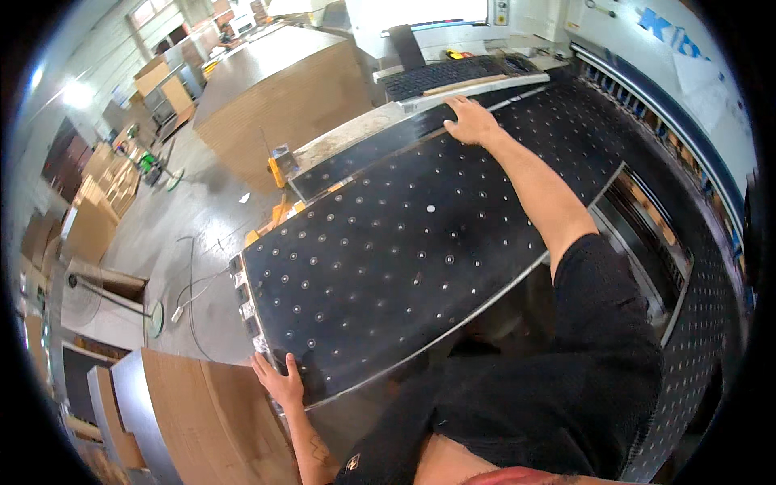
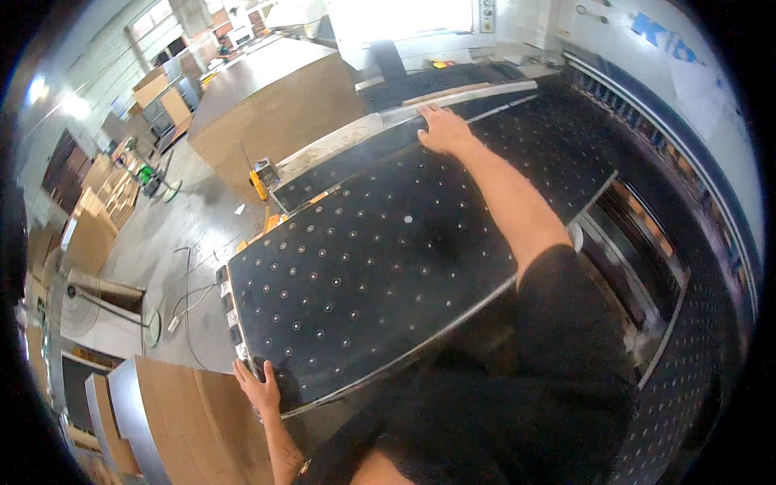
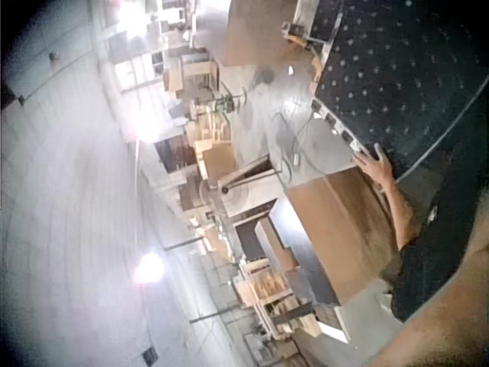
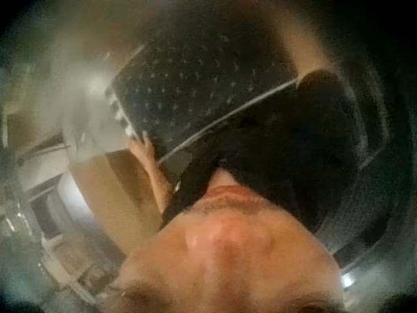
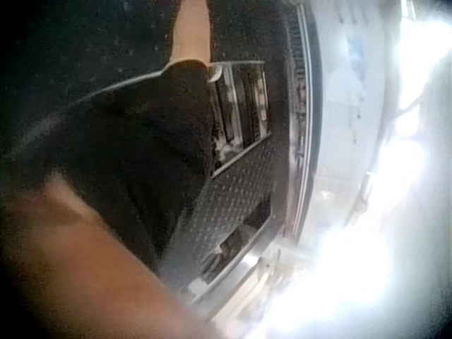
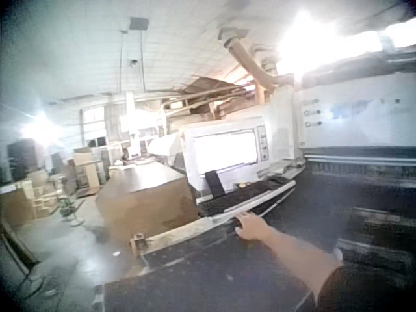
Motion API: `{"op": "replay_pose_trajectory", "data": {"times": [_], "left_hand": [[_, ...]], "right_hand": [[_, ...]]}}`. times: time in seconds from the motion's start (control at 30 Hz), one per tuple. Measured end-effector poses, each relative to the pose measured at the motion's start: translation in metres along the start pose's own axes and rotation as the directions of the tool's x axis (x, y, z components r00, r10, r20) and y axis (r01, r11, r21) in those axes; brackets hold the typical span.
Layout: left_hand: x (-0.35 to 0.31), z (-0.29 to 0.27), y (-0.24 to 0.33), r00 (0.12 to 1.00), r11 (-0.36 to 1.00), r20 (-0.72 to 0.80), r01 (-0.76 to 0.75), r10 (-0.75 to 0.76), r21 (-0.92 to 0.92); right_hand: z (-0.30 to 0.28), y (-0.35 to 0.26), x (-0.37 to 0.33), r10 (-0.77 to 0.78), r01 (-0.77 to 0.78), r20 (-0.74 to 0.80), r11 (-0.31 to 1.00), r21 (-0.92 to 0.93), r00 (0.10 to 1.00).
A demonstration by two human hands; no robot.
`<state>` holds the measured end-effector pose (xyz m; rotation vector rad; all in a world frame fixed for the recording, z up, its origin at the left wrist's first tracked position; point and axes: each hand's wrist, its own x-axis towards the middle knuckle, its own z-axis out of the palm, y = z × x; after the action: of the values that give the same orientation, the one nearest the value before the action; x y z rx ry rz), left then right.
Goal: The person stacks black and wood-textured panels in a factory setting, uses a computer monitor and keyboard, and moves large panels through a processing machine.
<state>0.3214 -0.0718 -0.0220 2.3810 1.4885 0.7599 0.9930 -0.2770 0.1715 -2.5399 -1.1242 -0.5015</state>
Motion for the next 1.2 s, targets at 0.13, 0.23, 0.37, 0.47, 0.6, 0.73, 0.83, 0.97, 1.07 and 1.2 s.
{"op": "replay_pose_trajectory", "data": {"times": [0.13, 0.23, 0.37, 0.47, 0.6, 0.73, 0.83, 0.97, 1.07, 1.2], "left_hand": [[-0.041, 0.021, 0.061, 0.991, 0.977, -0.031, 0.131, -0.128, 0.171], [-0.052, 0.038, 0.109, 0.97, 0.939, -0.064, 0.242, -0.233, 0.245], [-0.063, 0.051, 0.133, 0.943, 0.896, -0.095, 0.333, -0.319, 0.294], [-0.063, 0.05, 0.136, 0.937, 0.896, -0.102, 0.35, -0.335, 0.272], [-0.064, 0.05, 0.141, 0.928, 0.88, -0.096, 0.371, -0.359, 0.295], [-0.063, 0.055, 0.14, 0.931, 0.874, -0.085, 0.364, -0.356, 0.321], [-0.06, 0.057, 0.142, 0.942, 0.884, -0.09, 0.334, -0.322, 0.327], [-0.062, 0.056, 0.136, 0.936, 0.875, -0.09, 0.351, -0.341, 0.333], [-0.063, 0.056, 0.135, 0.938, 0.876, -0.089, 0.345, -0.335, 0.337], [-0.062, 0.058, 0.131, 0.942, 0.876, -0.098, 0.336, -0.322, 0.346]], "right_hand": [[0.009, 0.02, 0.088, 0.002, 0.004, 0.108, 0.999, -0.051, 0.994], [0.016, 0.036, 0.151, -0.06, 0.06, 0.089, 0.998, 0.009, 0.994], [0.045, 0.05, 0.194, -0.104, 0.098, 0.087, 0.993, 0.07, 0.991], [0.057, 0.063, 0.217, -0.13, 0.127, 0.041, 0.989, 0.072, 0.991], [0.066, 0.066, 0.224, -0.147, 0.145, 0.034, 0.988, 0.061, 0.989], [0.072, 0.073, 0.232, -0.145, 0.143, 0.029, 0.989, 0.043, 0.989], [0.076, 0.083, 0.238, -0.163, 0.163, -0.009, 0.986, 0.027, 0.987], [0.075, 0.079, 0.235, -0.171, 0.175, -0.066, 0.983, 0.058, 0.983], [0.076, 0.087, 0.237, -0.153, 0.168, -0.133, 0.98, 0.11, 0.979], [0.083, 0.103, 0.241, -0.07, 0.106, -0.242, 0.984, 0.14, 0.968]]}}
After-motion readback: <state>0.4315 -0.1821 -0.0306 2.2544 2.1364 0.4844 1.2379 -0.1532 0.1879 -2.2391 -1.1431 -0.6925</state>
